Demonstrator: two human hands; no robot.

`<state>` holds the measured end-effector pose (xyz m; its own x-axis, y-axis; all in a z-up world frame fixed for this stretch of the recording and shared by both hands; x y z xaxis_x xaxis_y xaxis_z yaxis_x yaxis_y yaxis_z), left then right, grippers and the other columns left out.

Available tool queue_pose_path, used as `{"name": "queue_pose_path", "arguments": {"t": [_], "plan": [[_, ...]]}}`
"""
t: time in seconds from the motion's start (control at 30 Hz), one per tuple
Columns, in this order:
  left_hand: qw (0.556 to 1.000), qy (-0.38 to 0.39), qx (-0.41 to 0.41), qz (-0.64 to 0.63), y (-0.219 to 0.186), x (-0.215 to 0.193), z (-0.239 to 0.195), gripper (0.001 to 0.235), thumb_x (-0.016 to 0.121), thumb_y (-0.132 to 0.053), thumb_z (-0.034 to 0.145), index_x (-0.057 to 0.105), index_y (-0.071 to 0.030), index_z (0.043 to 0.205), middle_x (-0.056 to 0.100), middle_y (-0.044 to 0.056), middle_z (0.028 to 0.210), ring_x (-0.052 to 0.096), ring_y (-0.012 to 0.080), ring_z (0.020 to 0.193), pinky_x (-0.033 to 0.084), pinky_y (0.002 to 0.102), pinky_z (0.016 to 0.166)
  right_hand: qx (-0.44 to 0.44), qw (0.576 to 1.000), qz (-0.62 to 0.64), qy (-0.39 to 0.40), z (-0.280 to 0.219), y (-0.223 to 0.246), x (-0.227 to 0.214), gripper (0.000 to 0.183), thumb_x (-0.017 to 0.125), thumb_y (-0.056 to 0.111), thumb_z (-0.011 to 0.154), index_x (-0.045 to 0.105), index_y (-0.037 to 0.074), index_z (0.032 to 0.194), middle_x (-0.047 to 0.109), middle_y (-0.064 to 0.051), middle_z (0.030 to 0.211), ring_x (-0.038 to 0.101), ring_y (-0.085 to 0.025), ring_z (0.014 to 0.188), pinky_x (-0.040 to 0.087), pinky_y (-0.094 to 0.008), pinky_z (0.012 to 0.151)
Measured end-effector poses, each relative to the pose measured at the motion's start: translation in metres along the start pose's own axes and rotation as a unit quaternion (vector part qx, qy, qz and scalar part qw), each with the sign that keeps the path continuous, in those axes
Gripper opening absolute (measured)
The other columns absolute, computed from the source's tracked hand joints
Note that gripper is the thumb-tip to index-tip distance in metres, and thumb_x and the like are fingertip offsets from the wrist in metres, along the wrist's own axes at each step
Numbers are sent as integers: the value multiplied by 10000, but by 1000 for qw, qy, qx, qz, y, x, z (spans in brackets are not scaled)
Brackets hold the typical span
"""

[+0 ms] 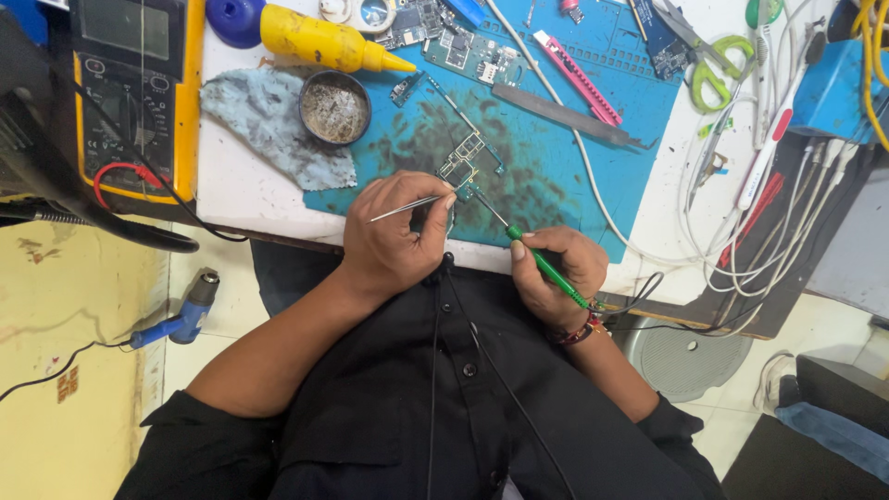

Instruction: The person uses a soldering iron and tweezers to apply solder to multiple points on a small circuit board. They repeatedly heat and adjust components while holding the board steady on a blue work mat.

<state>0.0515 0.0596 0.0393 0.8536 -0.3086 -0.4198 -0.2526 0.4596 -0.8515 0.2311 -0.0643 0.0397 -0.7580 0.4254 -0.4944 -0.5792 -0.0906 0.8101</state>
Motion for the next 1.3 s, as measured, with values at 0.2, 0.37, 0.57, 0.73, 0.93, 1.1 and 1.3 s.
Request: {"name": "queue_pose_path", "arguments": {"t": [0.2, 0.37, 0.57, 0.73, 0.93, 1.1, 1.3], "plan": [[1000, -1, 4, -3, -1, -1, 0, 125, 740, -55, 938, 650, -90, 1017, 722, 63, 965, 705, 272, 865, 526, 383, 779, -1, 1000, 3, -2, -1, -1, 0, 130, 772, -1, 899, 654, 10, 954, 708, -92, 846, 689, -158, 700, 510, -264, 629], [1000, 2, 1, -5, -1, -1, 0, 127, 740, -52, 934, 651, -89, 1016, 721, 64, 961, 702, 273, 853, 525, 384, 771, 6, 1000, 13, -6, -1, -4, 1, 129, 775, 4, 896, 660, 8, 955, 711, -99, 848, 688, -152, 698, 507, -254, 624], [1000, 2, 3, -4, 0, -1, 0, 129, 743, -55, 934, 650, -90, 1016, 720, 66, 958, 700, 276, 845, 521, 384, 763, 3, 1000, 15, 0, -1, -3, 1, 125, 770, -2, 899, 661, 7, 959, 709, -96, 847, 691, -155, 706, 510, -255, 630], [1000, 2, 3, -4, -1, 0, 0, 132, 742, -57, 937, 645, -90, 1021, 718, 63, 958, 702, 273, 850, 524, 384, 772, -6, 1000, 8, 4, 0, -1, 1, 131, 769, -10, 893, 656, 12, 955, 705, -89, 839, 691, -156, 700, 510, -259, 626], [1000, 3, 3, -2, 0, 0, 0, 134, 742, -57, 938, 644, -94, 1022, 723, 58, 963, 702, 263, 842, 518, 379, 762, -12, 1000, 0, 0, 1, 0, 1, 140, 772, -18, 887, 655, 12, 957, 705, -92, 842, 694, -162, 705, 513, -267, 627], [1000, 3, 3, 1, 0, 0, 0, 138, 743, -56, 935, 645, -96, 1024, 725, 53, 962, 698, 257, 830, 512, 378, 749, -14, 1000, 2, -1, 2, 1, 2, 141, 772, -18, 886, 652, 12, 953, 710, -92, 843, 698, -161, 706, 516, -265, 627], [1000, 2, 4, 3, 0, 0, -1, 144, 745, -55, 930, 647, -93, 1028, 724, 56, 966, 698, 264, 837, 513, 381, 752, -6, 1000, 1, 3, 1, 0, 1, 134, 771, -15, 888, 655, 11, 950, 711, -91, 837, 699, -163, 702, 516, -264, 627]]}}
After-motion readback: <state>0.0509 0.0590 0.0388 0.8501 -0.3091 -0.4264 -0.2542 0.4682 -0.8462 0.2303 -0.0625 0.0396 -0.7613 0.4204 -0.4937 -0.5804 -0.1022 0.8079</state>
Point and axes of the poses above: each hand's wrist, its own z-axis towards the middle knuckle, its own x-axis out of the palm, y = z × x, the point moved 7 cm from there along z, towards the middle knuckle
